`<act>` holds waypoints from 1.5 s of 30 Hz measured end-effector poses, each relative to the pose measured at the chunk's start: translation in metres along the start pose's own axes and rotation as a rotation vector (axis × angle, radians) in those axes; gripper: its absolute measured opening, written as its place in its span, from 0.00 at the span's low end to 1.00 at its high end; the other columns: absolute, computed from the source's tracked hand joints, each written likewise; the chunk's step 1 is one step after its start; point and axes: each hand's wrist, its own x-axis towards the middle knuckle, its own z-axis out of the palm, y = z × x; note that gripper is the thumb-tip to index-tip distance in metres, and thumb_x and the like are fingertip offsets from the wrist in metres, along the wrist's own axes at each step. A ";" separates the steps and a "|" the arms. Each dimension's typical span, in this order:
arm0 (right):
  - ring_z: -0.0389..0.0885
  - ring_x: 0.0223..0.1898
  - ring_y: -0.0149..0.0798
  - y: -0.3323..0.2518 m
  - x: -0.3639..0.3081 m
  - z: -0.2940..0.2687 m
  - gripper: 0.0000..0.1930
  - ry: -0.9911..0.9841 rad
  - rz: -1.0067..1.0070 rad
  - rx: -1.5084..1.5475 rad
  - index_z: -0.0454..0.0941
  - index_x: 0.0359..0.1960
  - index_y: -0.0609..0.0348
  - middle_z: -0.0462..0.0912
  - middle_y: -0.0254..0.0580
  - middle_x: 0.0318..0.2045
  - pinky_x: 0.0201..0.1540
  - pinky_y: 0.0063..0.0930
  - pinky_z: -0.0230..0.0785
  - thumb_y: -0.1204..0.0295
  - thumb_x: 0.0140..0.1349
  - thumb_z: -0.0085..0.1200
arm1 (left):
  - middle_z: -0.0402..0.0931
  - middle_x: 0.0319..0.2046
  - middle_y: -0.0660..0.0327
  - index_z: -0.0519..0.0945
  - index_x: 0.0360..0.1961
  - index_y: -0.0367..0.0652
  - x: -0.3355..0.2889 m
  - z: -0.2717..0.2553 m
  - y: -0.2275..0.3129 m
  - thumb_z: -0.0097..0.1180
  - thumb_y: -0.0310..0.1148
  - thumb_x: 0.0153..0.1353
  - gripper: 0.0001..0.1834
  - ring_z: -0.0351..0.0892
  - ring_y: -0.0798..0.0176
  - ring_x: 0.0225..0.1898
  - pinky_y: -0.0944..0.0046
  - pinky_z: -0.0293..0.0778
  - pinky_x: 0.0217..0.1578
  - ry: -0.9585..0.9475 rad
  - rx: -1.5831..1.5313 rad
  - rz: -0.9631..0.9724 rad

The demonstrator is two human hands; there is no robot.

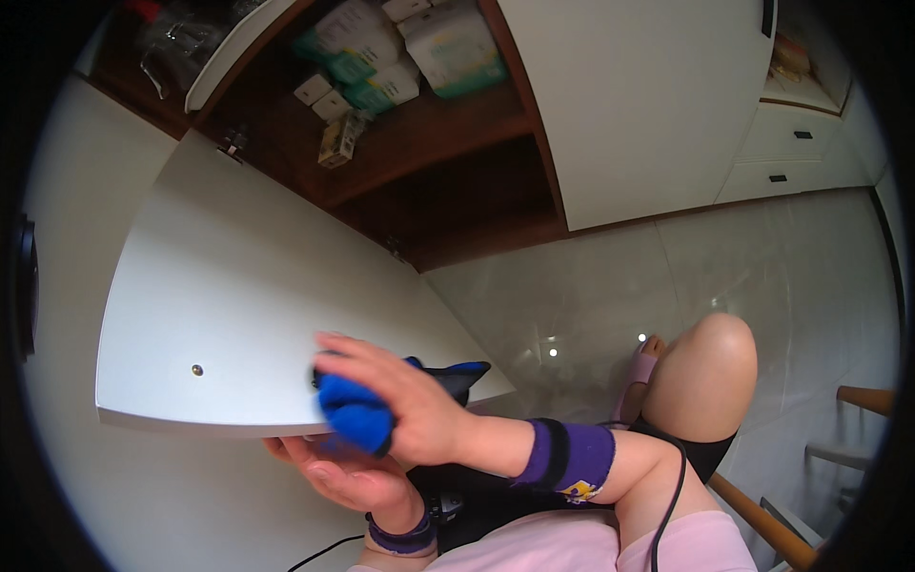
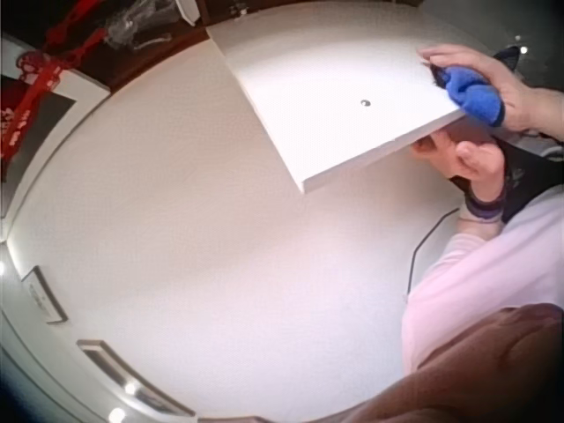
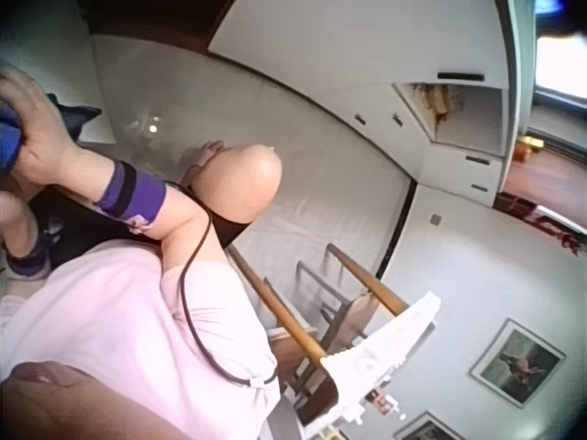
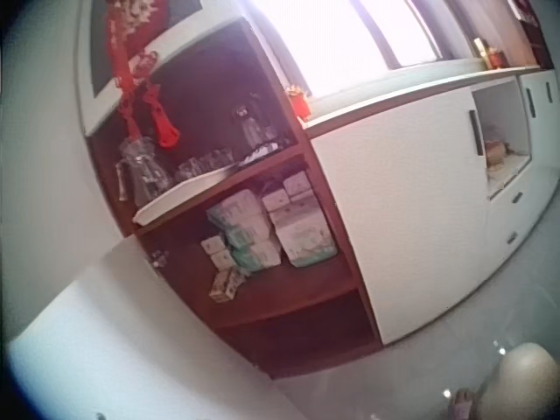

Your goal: The person wipes the surface of a light-colored counter with a blue cloth, opens two cabinet doors to wipe the inside surfaces and edges, and then pulls a chair out to reach more of the shelf area.

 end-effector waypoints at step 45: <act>0.77 0.53 0.47 0.075 -0.062 -0.087 0.34 0.359 -0.014 -0.757 0.56 0.65 0.63 0.72 0.52 0.55 0.56 0.34 0.68 0.80 0.55 0.53 | 0.70 0.33 0.60 0.75 0.34 0.33 0.057 0.085 -0.013 0.43 0.24 0.69 0.09 0.67 0.67 0.35 0.69 0.64 0.40 -0.152 -0.554 -0.130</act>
